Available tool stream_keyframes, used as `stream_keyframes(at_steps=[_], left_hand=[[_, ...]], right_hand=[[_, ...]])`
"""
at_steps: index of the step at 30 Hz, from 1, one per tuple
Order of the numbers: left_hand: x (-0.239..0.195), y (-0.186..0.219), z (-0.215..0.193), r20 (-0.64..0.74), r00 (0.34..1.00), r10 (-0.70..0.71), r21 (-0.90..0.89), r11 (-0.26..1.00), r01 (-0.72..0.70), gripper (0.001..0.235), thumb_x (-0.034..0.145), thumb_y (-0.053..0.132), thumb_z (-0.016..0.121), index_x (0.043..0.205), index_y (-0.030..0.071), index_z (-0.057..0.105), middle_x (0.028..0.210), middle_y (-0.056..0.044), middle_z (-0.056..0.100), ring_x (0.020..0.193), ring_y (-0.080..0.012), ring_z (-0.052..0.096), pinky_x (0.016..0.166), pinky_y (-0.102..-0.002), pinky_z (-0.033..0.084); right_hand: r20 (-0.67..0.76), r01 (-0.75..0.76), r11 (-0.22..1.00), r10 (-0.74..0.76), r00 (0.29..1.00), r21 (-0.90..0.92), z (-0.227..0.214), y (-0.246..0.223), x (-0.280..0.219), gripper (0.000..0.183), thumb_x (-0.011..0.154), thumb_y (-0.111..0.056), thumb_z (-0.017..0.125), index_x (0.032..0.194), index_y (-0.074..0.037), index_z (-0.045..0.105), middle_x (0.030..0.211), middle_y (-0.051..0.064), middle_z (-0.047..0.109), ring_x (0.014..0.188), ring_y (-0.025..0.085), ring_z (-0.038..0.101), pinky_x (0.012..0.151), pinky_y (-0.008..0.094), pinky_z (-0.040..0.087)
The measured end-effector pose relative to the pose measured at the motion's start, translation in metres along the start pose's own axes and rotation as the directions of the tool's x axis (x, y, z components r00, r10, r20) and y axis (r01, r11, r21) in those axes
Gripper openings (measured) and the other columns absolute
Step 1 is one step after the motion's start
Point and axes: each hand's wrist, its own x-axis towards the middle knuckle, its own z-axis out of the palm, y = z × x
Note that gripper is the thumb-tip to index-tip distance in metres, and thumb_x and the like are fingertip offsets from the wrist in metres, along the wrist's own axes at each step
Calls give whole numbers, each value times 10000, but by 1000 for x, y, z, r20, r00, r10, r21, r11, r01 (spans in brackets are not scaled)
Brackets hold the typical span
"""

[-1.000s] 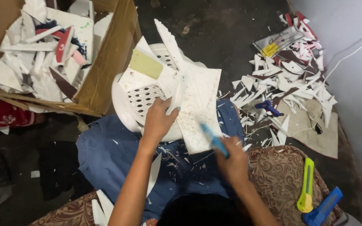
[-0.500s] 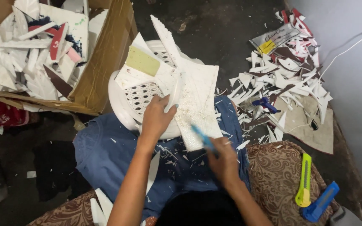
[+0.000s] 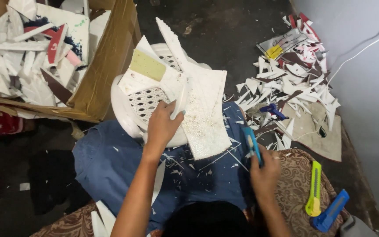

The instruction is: A person uses a utility knife to trim and cut shapes from pieces of white foam material.

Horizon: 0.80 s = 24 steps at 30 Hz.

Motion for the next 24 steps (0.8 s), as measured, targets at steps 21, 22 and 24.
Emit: stream_keyframes(at_steps=[21,22,24], left_hand=[[-8,10,-3,-27,1000,7,53,999,-5,487,867,285,632,1276,26,578,1088,-192,603,1008,-351,617,813,-463,528],[-7,10,-2,-24,1000,10,51,999,-8,487,867,285,632,1276,26,578,1088,-192,603,1008,-351,617,813,-463,528],[-6,11,0,-56,998,22,131,991,-14,499,856,300,638,1268,24,586,1050,-181,605,969,-344,622,777,-465,531]], right_hand=[[-13,58,995,-59,998,-80,5,5,21,330,776,-36,695,1104,-43,660,926,158,612,855,379,607,754,449,471],[-16,56,995,-58,998,-84,5,-14,18,330,776,-36,695,1104,-43,660,926,158,612,855,379,607,754,449,471],[112,82,984,-100,989,156,4,-52,11,306,756,-27,682,1056,-90,691,912,125,652,862,359,629,762,423,490]])
